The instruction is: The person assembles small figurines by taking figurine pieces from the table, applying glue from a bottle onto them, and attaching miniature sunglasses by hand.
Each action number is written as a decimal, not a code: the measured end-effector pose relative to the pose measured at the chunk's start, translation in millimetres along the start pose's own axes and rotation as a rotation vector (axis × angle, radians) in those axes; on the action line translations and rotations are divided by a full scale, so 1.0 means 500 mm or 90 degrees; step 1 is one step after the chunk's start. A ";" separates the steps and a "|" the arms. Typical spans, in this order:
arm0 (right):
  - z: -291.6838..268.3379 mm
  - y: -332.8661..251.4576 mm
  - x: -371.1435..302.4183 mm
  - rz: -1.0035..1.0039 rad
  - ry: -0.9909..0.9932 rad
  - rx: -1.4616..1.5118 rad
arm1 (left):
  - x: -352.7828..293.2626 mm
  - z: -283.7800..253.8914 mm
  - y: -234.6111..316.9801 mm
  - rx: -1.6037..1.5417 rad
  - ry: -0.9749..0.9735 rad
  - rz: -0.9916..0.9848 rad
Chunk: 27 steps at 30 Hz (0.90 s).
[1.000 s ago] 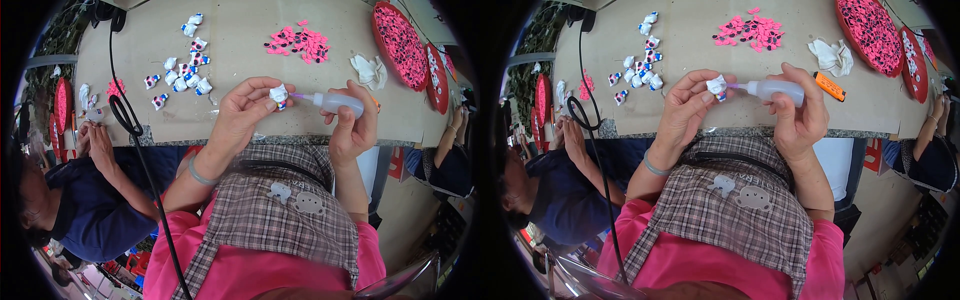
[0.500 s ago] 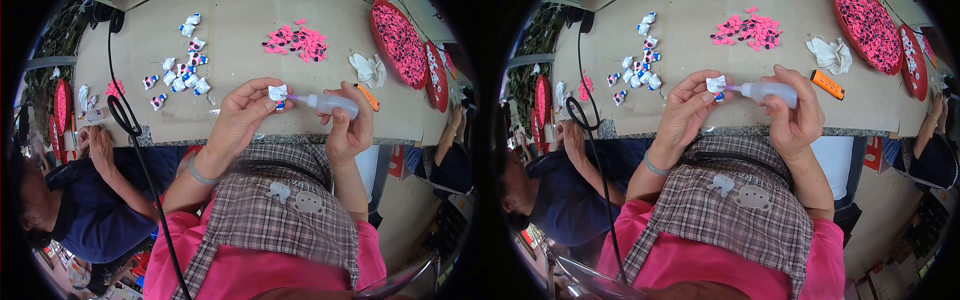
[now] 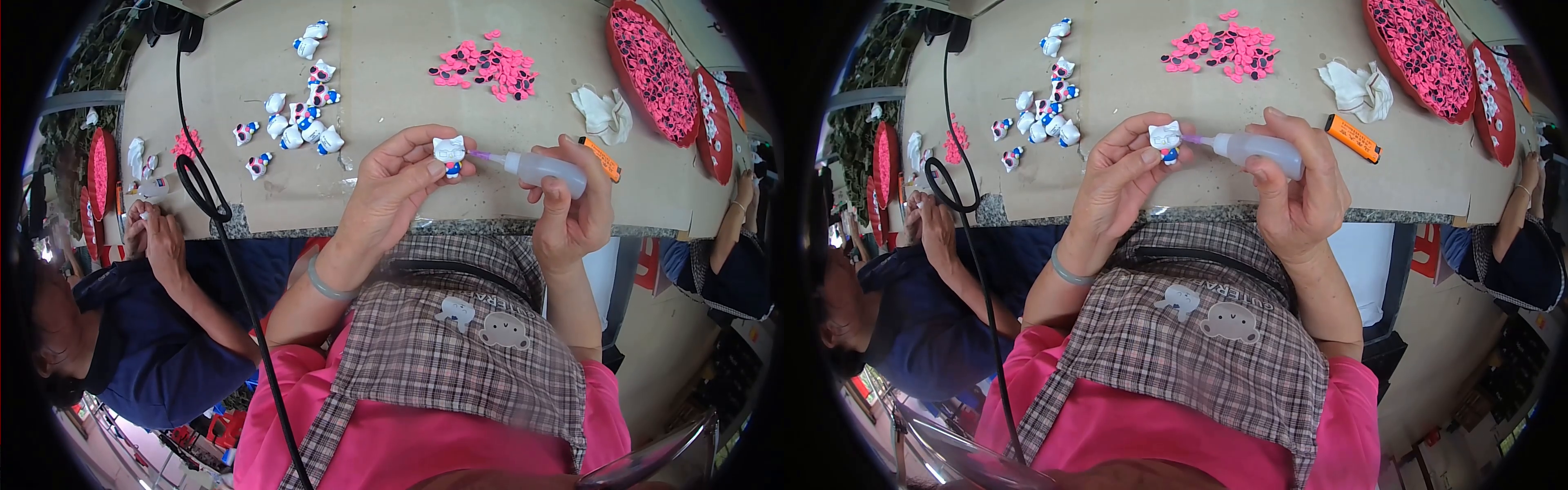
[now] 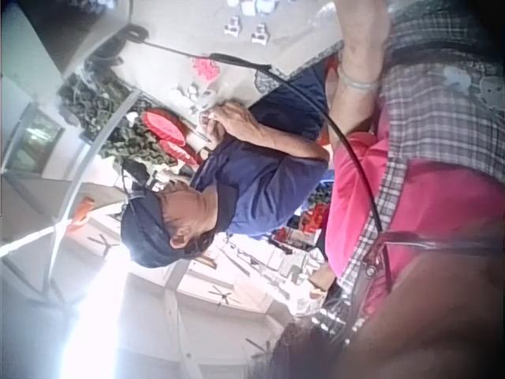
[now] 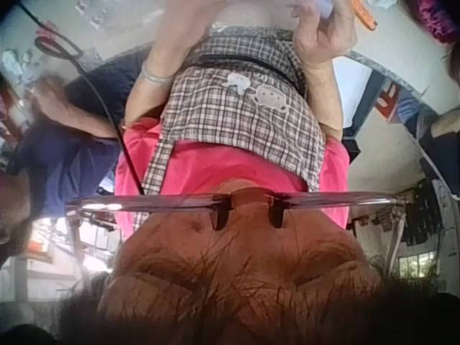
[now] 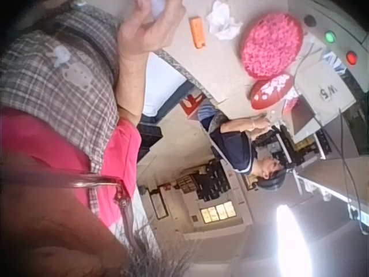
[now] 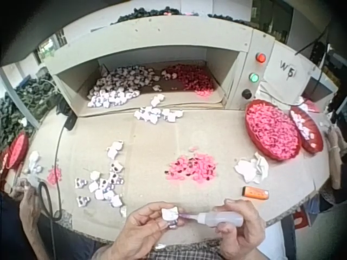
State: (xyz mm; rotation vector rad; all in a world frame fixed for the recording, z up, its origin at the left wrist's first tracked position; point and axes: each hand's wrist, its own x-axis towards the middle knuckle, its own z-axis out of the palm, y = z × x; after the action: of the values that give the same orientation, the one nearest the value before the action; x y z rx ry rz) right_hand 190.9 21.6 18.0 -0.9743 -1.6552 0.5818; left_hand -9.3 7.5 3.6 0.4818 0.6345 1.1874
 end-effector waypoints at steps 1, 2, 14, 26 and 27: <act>-0.001 0.001 -0.001 -0.002 -0.004 -0.009 | 0.000 0.000 0.000 0.002 0.004 0.002; -0.002 0.000 -0.002 -0.003 -0.008 -0.018 | 0.000 0.000 0.000 0.001 0.004 0.002; 0.008 -0.012 0.006 0.036 -0.012 0.048 | 0.005 0.000 -0.005 -0.005 -0.011 0.023; -0.003 0.007 0.033 0.216 0.075 0.345 | 0.005 -0.004 -0.004 0.007 -0.017 0.010; -0.005 0.012 0.040 0.211 0.077 0.339 | 0.004 -0.002 -0.001 0.011 -0.008 0.010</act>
State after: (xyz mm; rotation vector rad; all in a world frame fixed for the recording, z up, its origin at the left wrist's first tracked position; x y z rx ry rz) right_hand 193.6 41.1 25.1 -0.8637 -1.1445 1.0978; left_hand -9.2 9.3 2.2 0.5089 0.6307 1.1935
